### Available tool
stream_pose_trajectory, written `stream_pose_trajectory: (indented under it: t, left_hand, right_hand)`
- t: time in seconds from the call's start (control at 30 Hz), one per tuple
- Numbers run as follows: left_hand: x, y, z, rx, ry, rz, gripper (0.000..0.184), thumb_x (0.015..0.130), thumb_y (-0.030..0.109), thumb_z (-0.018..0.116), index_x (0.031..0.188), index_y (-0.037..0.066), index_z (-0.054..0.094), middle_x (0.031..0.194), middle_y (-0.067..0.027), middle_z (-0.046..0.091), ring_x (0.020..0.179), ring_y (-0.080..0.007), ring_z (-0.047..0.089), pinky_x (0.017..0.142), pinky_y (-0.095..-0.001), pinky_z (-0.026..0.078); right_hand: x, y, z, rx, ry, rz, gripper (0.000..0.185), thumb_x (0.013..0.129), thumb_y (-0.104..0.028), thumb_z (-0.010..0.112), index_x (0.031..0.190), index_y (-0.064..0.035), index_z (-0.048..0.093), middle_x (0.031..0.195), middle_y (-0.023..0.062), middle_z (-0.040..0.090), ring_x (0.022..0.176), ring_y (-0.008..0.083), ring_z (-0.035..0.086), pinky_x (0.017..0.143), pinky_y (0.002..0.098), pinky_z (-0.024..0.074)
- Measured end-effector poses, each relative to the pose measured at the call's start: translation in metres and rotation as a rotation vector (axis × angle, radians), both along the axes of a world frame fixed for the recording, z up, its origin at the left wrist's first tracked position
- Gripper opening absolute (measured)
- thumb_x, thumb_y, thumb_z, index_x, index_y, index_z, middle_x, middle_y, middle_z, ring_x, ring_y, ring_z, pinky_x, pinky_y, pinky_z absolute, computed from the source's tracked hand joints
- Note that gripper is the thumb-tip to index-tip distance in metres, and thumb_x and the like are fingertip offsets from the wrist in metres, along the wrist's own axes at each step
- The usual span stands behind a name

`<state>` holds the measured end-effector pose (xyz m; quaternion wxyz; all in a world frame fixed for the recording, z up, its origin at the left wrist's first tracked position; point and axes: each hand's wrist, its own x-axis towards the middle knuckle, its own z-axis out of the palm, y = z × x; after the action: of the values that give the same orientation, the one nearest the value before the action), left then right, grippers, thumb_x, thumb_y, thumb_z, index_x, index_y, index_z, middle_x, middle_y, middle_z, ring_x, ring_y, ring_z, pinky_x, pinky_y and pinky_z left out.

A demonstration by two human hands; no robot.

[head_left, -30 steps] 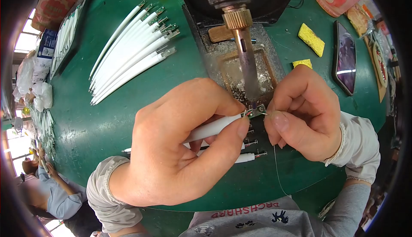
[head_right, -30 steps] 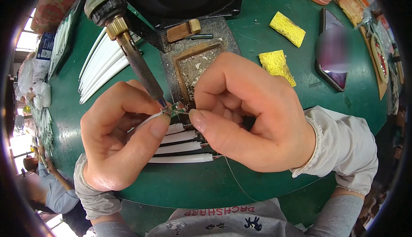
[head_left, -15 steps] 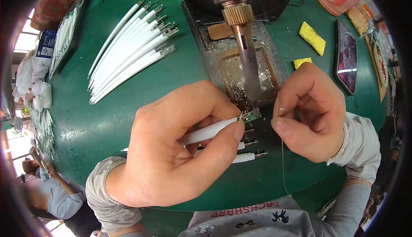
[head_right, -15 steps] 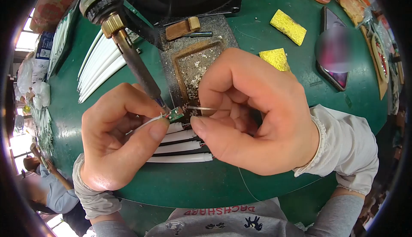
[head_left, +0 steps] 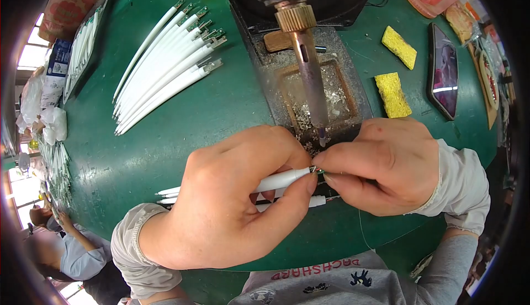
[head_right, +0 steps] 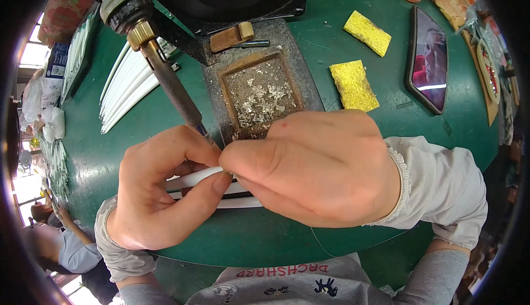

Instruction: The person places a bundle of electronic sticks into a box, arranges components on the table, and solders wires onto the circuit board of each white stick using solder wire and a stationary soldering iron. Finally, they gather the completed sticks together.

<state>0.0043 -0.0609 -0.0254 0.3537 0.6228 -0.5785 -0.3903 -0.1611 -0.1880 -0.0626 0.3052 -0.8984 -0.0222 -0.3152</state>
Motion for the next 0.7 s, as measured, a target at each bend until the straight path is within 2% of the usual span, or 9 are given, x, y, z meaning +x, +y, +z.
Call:
stream_pose_trajectory:
  t: [0.07, 0.13, 0.33, 0.43, 0.53, 0.6, 0.63, 0.7]
  left_hand:
    - [0.001, 0.0, 0.002, 0.069, 0.032, 0.004, 0.012, 0.075, -0.004, 0.06, 0.086, -0.005, 0.057, 0.077, -0.0062, 0.056, 0.069, -0.0092, 0.056, 0.062, -0.0216, 0.045]
    - [0.004, -0.002, 0.005, 0.329, 0.301, 0.03, 0.014, 0.078, -0.005, 0.061, 0.091, -0.006, 0.056, 0.08, -0.0059, 0.057, 0.075, -0.0096, 0.056, 0.069, -0.0215, 0.046]
    - [0.007, -0.004, 0.007, 0.447, 0.494, 0.043, 0.017, 0.079, -0.005, 0.061, 0.095, -0.007, 0.055, 0.085, -0.0069, 0.059, 0.081, -0.0098, 0.057, 0.073, -0.022, 0.046]
    - [0.006, -0.005, 0.007, 0.455, 0.54, 0.051, 0.016, 0.079, -0.006, 0.061, 0.094, -0.006, 0.055, 0.085, -0.0068, 0.06, 0.08, -0.0091, 0.056, 0.072, -0.0219, 0.045]
    - [0.005, -0.004, 0.006, 0.433, 0.504, 0.101, 0.015, 0.078, -0.005, 0.06, 0.093, -0.006, 0.055, 0.083, -0.0062, 0.059, 0.078, -0.008, 0.056, 0.069, -0.0211, 0.044]
    - [0.005, -0.005, 0.008, 0.42, 0.496, 0.123, 0.015, 0.078, -0.004, 0.06, 0.092, -0.005, 0.055, 0.082, -0.0055, 0.059, 0.076, -0.0071, 0.054, 0.067, -0.0203, 0.043]
    - [0.005, -0.006, 0.009, 0.407, 0.487, 0.144, 0.015, 0.078, -0.003, 0.06, 0.092, -0.004, 0.055, 0.082, -0.0048, 0.058, 0.074, -0.0062, 0.053, 0.064, -0.0195, 0.042]
    - [0.005, -0.007, 0.011, 0.413, 0.516, 0.182, 0.015, 0.078, -0.002, 0.06, 0.092, -0.004, 0.055, 0.081, -0.0042, 0.058, 0.072, -0.0056, 0.052, 0.062, -0.0187, 0.041]
  right_hand:
    - [-0.002, -0.003, -0.002, -0.031, -0.021, 0.04, 0.029, 0.063, -0.001, 0.071, 0.09, -0.0034, 0.062, 0.059, 0.0016, 0.052, 0.042, 0.0159, 0.048, 0.036, 0.0254, 0.0353]
    - [-0.003, -0.006, -0.004, -0.062, -0.043, 0.08, 0.028, 0.062, -0.001, 0.072, 0.088, -0.0035, 0.062, 0.06, 0.0021, 0.052, 0.042, 0.0155, 0.048, 0.036, 0.0253, 0.035]
    - [-0.004, -0.008, -0.004, -0.143, -0.134, 0.17, 0.028, 0.058, -0.001, 0.075, 0.083, -0.0021, 0.06, 0.061, 0.0028, 0.05, 0.043, 0.0139, 0.048, 0.034, 0.0248, 0.0328]
    - [-0.005, -0.009, -0.006, -0.152, -0.131, 0.173, 0.026, 0.063, -0.005, 0.074, 0.085, -0.0024, 0.06, 0.064, 0.0037, 0.052, 0.044, 0.0148, 0.048, 0.035, 0.0248, 0.0338]
    - [-0.006, -0.009, -0.006, -0.032, -0.039, 0.171, 0.022, 0.069, -0.007, 0.07, 0.087, -0.0016, 0.057, 0.068, 0.0054, 0.055, 0.047, 0.0158, 0.049, 0.039, 0.0251, 0.0369]
    - [-0.008, -0.007, 0.001, 0.319, 0.102, 0.172, 0.016, 0.075, -0.004, 0.063, 0.087, -0.0013, 0.053, 0.07, 0.007, 0.055, 0.052, 0.0173, 0.051, 0.046, 0.0253, 0.0402]
    - [-0.01, -0.006, 0.0, 0.41, 0.138, 0.163, 0.012, 0.079, -0.003, 0.056, 0.086, -0.0006, 0.047, 0.068, 0.009, 0.054, 0.057, 0.0164, 0.053, 0.052, 0.0239, 0.0422]
    - [-0.01, -0.005, 0.003, 0.463, 0.186, 0.131, 0.012, 0.081, -0.004, 0.054, 0.088, -0.0004, 0.045, 0.069, 0.0092, 0.054, 0.059, 0.015, 0.053, 0.053, 0.0232, 0.0426]
